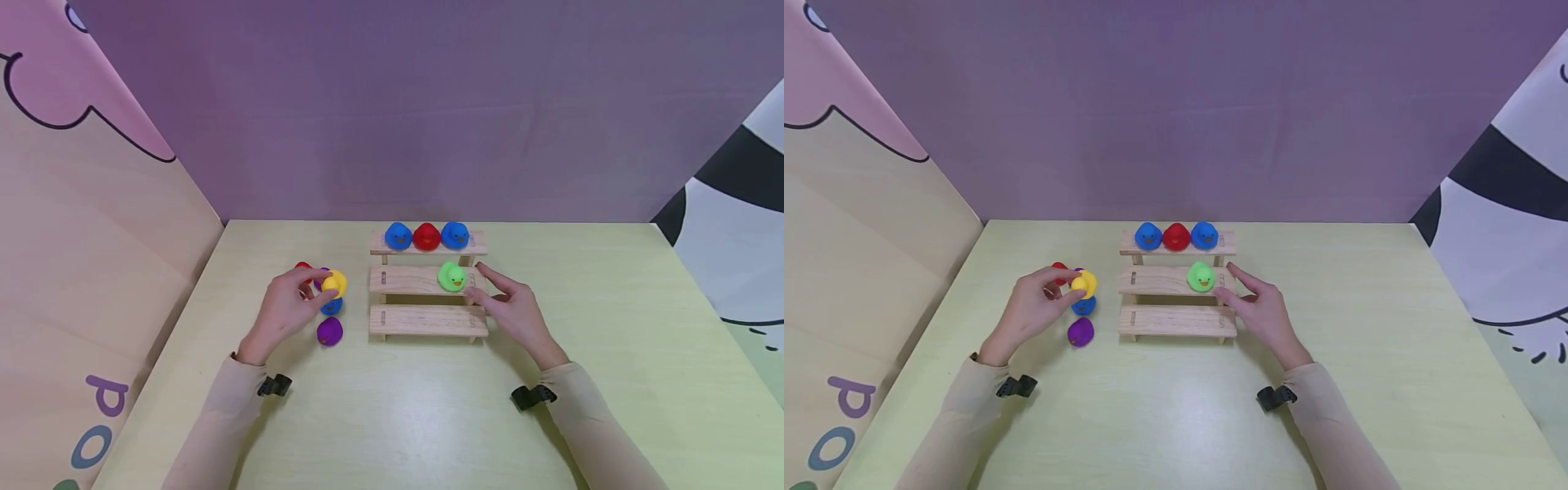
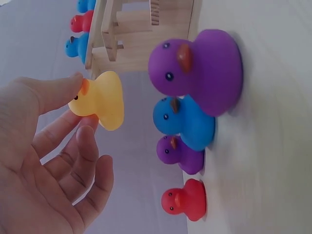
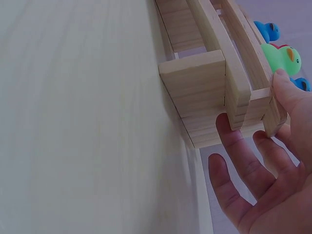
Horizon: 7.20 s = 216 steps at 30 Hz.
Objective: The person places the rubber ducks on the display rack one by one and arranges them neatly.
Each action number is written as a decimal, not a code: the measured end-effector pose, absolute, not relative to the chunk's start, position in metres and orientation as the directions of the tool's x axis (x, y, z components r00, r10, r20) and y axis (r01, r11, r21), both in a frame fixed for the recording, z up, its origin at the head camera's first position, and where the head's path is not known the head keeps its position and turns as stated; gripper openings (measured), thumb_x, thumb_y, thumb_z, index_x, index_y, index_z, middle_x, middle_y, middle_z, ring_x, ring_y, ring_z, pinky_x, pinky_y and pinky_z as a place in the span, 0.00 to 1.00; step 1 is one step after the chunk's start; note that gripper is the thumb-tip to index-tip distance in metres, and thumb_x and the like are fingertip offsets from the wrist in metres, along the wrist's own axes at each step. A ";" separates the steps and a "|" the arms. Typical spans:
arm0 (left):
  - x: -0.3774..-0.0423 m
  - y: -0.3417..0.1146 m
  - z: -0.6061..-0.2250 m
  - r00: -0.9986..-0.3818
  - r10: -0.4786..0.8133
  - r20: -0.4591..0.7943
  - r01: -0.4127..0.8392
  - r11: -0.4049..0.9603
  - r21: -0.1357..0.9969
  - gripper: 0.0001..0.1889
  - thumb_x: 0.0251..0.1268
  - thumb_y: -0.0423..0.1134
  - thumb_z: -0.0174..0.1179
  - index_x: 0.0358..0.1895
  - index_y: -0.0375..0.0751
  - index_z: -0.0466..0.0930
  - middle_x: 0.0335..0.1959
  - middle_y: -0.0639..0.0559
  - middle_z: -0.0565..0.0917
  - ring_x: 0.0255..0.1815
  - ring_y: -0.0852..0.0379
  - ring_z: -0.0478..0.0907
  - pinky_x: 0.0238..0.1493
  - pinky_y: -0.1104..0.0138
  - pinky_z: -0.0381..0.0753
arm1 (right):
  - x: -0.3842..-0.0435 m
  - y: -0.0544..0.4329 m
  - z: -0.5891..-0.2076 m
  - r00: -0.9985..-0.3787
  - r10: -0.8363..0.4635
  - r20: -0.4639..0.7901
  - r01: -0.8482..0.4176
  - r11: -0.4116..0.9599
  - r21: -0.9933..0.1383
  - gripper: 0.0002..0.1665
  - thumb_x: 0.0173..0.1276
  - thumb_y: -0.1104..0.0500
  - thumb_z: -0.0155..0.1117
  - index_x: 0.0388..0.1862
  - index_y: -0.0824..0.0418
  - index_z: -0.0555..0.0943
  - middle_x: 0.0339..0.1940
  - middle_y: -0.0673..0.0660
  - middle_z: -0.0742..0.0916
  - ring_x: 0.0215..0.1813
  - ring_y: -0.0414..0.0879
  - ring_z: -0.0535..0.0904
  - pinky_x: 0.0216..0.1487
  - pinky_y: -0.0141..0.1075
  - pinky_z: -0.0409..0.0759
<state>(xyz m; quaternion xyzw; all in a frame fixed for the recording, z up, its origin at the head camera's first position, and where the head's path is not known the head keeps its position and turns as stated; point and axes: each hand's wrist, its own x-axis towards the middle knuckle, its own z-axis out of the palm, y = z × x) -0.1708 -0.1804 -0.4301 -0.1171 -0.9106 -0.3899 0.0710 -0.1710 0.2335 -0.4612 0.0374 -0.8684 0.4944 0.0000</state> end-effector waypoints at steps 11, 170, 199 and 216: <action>-0.172 -0.167 -0.426 -0.955 0.183 0.232 0.295 0.647 0.703 0.19 0.65 0.43 0.77 0.58 0.46 0.90 0.47 0.51 0.90 0.35 0.55 0.81 0.36 0.64 0.80 | -0.172 0.233 -0.463 -0.997 -0.070 0.044 -0.074 0.503 -0.861 0.40 0.75 0.42 0.71 0.82 0.48 0.71 0.83 0.59 0.73 0.35 0.41 0.87 0.25 0.31 0.75; -0.188 -0.099 -0.435 -0.923 0.222 0.315 0.385 0.527 0.757 0.15 0.73 0.45 0.69 0.57 0.44 0.90 0.47 0.53 0.91 0.35 0.56 0.81 0.30 0.67 0.80 | -0.172 0.232 -0.464 -0.997 -0.064 0.050 -0.077 0.532 -0.843 0.40 0.75 0.40 0.70 0.82 0.50 0.72 0.82 0.61 0.73 0.40 0.52 0.89 0.32 0.30 0.82; -0.187 -0.166 -0.449 -0.948 0.098 0.302 0.300 0.589 0.751 0.14 0.72 0.41 0.70 0.56 0.42 0.90 0.44 0.49 0.90 0.33 0.54 0.81 0.32 0.68 0.79 | -0.174 0.231 -0.465 -0.996 -0.071 0.061 -0.088 0.507 -0.858 0.40 0.75 0.42 0.71 0.81 0.50 0.72 0.82 0.60 0.74 0.35 0.42 0.87 0.27 0.31 0.79; -0.179 -0.216 -0.460 -0.958 -0.007 0.288 0.212 0.659 0.722 0.14 0.73 0.41 0.69 0.56 0.42 0.90 0.48 0.45 0.90 0.34 0.51 0.83 0.28 0.70 0.77 | -0.175 0.230 -0.468 -0.996 -0.075 0.054 -0.085 0.522 -0.849 0.40 0.75 0.42 0.70 0.82 0.49 0.72 0.82 0.60 0.73 0.39 0.50 0.89 0.27 0.31 0.79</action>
